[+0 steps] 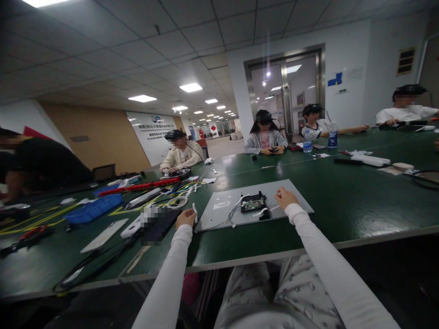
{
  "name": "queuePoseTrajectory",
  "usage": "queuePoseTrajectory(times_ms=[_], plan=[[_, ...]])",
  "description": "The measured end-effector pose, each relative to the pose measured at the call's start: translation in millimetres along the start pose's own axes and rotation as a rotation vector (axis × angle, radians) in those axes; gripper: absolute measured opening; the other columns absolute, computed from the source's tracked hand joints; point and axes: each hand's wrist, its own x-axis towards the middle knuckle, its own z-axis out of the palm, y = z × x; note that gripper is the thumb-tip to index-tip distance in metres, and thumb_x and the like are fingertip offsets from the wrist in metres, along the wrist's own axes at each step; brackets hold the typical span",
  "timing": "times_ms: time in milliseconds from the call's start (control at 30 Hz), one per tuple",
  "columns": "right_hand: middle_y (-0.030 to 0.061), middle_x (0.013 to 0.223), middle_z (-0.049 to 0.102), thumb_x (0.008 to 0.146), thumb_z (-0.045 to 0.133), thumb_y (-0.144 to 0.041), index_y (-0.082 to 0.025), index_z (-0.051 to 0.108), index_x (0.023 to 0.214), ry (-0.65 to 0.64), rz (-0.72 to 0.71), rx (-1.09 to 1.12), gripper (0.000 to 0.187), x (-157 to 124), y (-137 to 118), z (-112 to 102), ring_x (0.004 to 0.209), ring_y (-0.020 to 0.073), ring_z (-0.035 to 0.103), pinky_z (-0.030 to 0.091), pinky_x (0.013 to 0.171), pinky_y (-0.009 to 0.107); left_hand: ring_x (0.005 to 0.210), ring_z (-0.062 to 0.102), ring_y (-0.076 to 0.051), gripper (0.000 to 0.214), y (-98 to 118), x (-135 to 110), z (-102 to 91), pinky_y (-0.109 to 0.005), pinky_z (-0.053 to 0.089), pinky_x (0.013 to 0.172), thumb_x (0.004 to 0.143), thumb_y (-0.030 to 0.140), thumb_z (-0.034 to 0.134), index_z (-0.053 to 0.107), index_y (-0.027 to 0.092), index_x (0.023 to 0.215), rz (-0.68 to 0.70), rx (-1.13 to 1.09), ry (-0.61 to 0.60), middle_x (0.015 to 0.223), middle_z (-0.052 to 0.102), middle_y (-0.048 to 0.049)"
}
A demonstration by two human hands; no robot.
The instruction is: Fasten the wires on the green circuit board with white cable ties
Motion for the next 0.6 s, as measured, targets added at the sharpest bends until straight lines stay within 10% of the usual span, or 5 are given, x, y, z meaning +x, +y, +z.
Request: queuePoseTrajectory(times_ms=[333,600], plan=[[0.0016,0.068,0.062,0.075,0.045,-0.032,-0.02,0.053,0.087,0.0,0.005,0.003,0.018,0,0,0,0.064,0.0128,0.054,0.032,0.058,0.022,0.072,0.06,-0.016,0.023,4,0,4.1,-0.026,0.046,0.067,0.058,0.018,0.061,0.063,0.015,0.08,0.077,-0.497,0.039,0.074,0.065,-0.0041],[0.0016,0.069,0.062,0.075,0.045,-0.032,-0.02,0.053,0.087,0.003,-0.019,-0.003,0.019,-3,-2,-1,0.066,0.0128,0.054,0.033,0.059,0.022,0.066,0.059,-0.013,0.02,26,-19,1.3,-0.022,0.046,0.055,0.061,0.016,0.059,0.057,0.015,0.081,-0.108,-1.076,-0.258,0.063,0.059,-0.0013]])
